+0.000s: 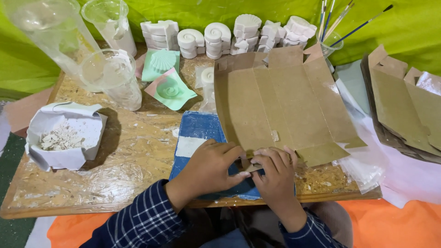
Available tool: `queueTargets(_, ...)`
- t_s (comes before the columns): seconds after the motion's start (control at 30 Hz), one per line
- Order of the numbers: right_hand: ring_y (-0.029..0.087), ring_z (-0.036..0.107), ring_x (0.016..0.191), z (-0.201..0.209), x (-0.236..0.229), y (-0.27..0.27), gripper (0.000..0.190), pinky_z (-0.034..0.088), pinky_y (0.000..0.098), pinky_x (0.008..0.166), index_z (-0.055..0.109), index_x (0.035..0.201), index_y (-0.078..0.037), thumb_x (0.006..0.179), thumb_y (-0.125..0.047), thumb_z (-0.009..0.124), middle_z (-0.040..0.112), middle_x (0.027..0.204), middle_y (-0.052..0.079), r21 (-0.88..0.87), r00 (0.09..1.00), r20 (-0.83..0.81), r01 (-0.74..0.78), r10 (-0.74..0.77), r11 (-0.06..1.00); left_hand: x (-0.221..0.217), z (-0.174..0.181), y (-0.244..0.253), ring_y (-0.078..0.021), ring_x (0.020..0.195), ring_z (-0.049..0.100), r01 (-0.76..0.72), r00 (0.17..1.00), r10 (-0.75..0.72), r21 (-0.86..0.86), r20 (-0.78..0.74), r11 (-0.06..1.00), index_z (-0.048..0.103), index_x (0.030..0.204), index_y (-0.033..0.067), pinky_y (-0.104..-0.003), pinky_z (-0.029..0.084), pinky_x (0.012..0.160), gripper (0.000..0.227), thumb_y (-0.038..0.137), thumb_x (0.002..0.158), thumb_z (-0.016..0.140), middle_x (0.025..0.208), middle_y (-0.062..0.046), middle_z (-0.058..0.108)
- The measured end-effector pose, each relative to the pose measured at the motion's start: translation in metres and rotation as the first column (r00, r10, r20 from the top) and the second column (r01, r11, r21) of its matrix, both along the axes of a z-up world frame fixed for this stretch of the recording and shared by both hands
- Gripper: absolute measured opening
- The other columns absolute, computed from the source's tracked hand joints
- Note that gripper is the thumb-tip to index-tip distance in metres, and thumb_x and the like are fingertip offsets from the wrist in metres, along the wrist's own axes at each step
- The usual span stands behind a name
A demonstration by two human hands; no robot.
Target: The person packages several white star-shaped plaster crafts by placing them into individual plastic bags and then into a cardboard container, which they fold into shape.
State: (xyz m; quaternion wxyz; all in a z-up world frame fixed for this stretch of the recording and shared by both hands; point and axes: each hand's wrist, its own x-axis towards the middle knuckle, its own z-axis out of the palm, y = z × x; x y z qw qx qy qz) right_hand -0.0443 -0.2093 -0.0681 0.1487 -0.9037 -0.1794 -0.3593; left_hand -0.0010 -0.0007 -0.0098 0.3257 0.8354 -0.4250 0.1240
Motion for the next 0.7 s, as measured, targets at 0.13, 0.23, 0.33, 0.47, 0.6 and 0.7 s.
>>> queueTargets(0.13, 0.021, 0.064, 0.104, 0.001, -0.001, -0.001, 0.016, 0.034, 0.0458, 0.108, 0.061, 0.097, -0.017, 0.083, -0.013, 0.065, 0.07, 0.106, -0.002, -0.004, 1.0, -0.013, -0.007, 0.007, 1.0, 0.002, -0.005, 0.0, -0.023, 0.069, 0.064, 0.007, 1.0, -0.007, -0.009, 0.013, 1.0, 0.062, 0.096, 0.0129, -0.037, 0.044, 0.064, 0.029, 0.035, 0.086, 0.078, 0.084, -0.003, 0.068)
queueTargets(0.23, 0.022, 0.06, 0.115, 0.002, -0.002, -0.001, 0.026, 0.028, 0.0504, 0.116, 0.063, 0.108, -0.017, 0.082, -0.019, 0.068, 0.069, 0.112, -0.004, -0.032, 0.997, -0.079, -0.01, 0.008, 0.999, 0.002, -0.004, 0.002, -0.0211, 0.063, 0.062, -0.023, 0.999, 0.024, -0.015, 0.025, 1.0, 0.064, 0.091, 0.0143, -0.035, 0.039, 0.059, 0.026, 0.036, 0.086, 0.078, 0.078, -0.001, 0.067)
queueTargets(0.33, 0.022, 0.059, 0.118, 0.006, -0.004, -0.001, 0.03, 0.027, 0.0537, 0.116, 0.063, 0.111, -0.018, 0.082, -0.021, 0.072, 0.069, 0.117, -0.005, -0.047, 0.992, -0.122, -0.029, 0.023, 0.998, 0.002, 0.001, 0.005, -0.022, 0.067, 0.065, -0.06, 0.998, 0.06, -0.013, -0.011, 0.998, 0.065, 0.09, 0.0166, -0.036, 0.04, 0.058, 0.024, 0.035, 0.084, 0.079, 0.078, -0.001, 0.069)
queueTargets(0.47, 0.022, 0.059, 0.116, 0.003, -0.002, -0.002, 0.027, 0.026, 0.0524, 0.116, 0.065, 0.113, -0.017, 0.099, -0.038, 0.056, 0.069, 0.115, -0.003, -0.041, 0.991, -0.124, -0.061, 0.055, 0.997, 0.002, 0.001, 0.007, -0.0234, 0.067, 0.065, -0.045, 0.998, 0.045, 0.007, -0.036, 0.999, 0.067, 0.089, 0.0151, -0.037, 0.043, 0.062, 0.021, 0.032, 0.084, 0.078, 0.076, -0.002, 0.068)
queueTargets(0.6, 0.021, 0.061, 0.109, -0.001, -0.001, -0.004, 0.025, 0.029, 0.0508, 0.114, 0.069, 0.108, -0.018, 0.1, -0.038, 0.058, 0.071, 0.108, -0.004, -0.03, 0.996, -0.077, -0.056, 0.054, 0.998, 0.002, 0.004, 0.007, -0.021, 0.071, 0.067, -0.001, 1.0, 0.001, -0.016, -0.019, 1.0, 0.07, 0.094, 0.0156, -0.036, 0.044, 0.065, 0.018, 0.03, 0.087, 0.077, 0.081, 0.002, 0.072)
queueTargets(0.7, 0.021, 0.061, 0.108, 0.007, -0.003, -0.002, 0.013, 0.029, 0.0483, 0.114, 0.068, 0.105, -0.017, 0.093, -0.02, 0.066, 0.071, 0.106, -0.003, -0.033, 0.996, -0.052, -0.077, 0.075, 0.996, -0.001, 0.017, 0.01, -0.0227, 0.07, 0.071, 0.018, 0.992, -0.031, -0.108, -0.123, 0.994, 0.072, 0.1, 0.0141, -0.039, 0.049, 0.072, 0.037, 0.049, 0.095, 0.061, 0.084, -0.002, 0.076)
